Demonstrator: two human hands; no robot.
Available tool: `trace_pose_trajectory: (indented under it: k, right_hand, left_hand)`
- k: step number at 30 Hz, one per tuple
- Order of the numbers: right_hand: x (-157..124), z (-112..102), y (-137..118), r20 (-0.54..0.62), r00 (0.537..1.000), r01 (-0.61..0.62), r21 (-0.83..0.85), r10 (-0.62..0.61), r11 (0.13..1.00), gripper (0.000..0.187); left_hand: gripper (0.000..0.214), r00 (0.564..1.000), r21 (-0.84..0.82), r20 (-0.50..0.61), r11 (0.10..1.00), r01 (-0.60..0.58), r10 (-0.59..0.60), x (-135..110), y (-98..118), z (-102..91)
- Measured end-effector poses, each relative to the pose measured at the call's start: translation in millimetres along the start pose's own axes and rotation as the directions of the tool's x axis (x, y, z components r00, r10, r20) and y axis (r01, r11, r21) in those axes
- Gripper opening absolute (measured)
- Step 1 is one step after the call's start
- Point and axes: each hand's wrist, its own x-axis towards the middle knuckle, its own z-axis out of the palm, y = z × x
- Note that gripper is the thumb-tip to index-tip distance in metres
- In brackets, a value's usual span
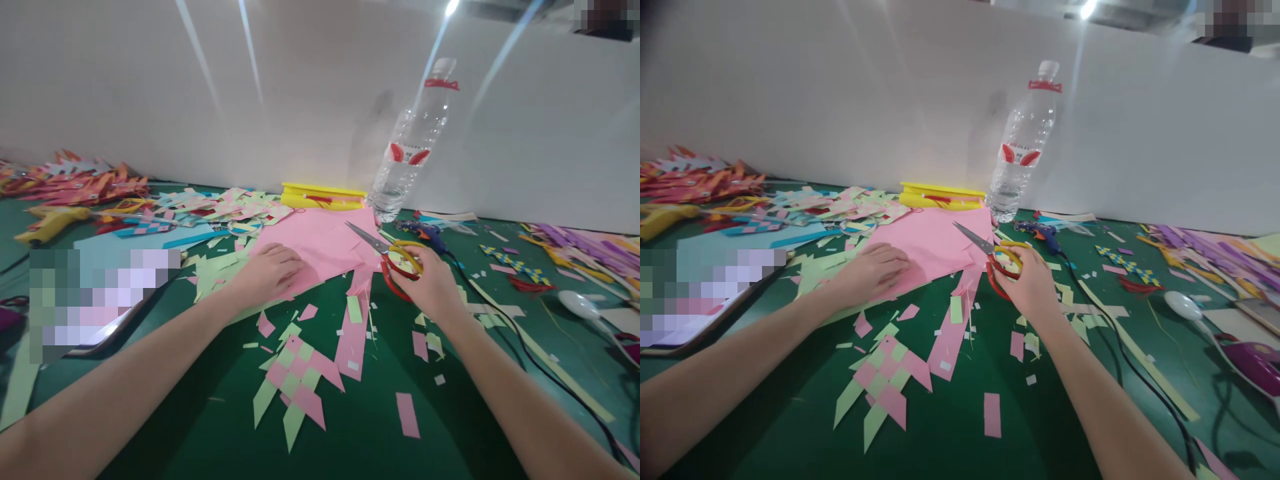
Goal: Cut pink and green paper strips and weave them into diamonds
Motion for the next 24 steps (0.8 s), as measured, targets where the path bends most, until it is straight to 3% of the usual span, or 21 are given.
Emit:
trace_pose_trajectory:
  k: [3,6,10,14,19,24]
  right_hand:
    - [1,4,3,0.010,0.996,-0.092,-0.133,0.094,0.987,0.046]
    - [0,7,8,0.054,0.995,-0.069,-0.212,0.083,0.975,0.046]
    - [-2,10,15,0.056,0.997,-0.032,-0.293,0.051,0.955,0.050]
    - [-4,8,13,-0.013,0.993,0.103,-0.330,-0.113,0.939,0.043]
    - [-9,5,-4,-0.123,0.925,0.340,-0.159,-0.360,0.927,0.033]
    - [-17,7,-24,0.002,0.887,0.459,-0.093,-0.461,0.883,0.028]
  left_hand:
    - [0.040,0.997,0.018,0.046,0.998,0.062,-0.063,2,9,-2.6]
    - [0.042,0.991,0.041,0.086,0.994,0.103,-0.107,4,16,-4.5]
    - [0.034,0.990,0.071,0.120,0.996,0.061,-0.069,5,20,-8.5]
    - [0.031,0.990,0.078,0.132,0.996,0.041,-0.051,5,21,-13.0]
    - [0.029,0.992,0.143,0.125,0.990,0.011,-0.029,3,26,-15.1]
    - [0.034,0.994,0.362,0.102,0.930,-0.072,0.037,-5,33,-16.6]
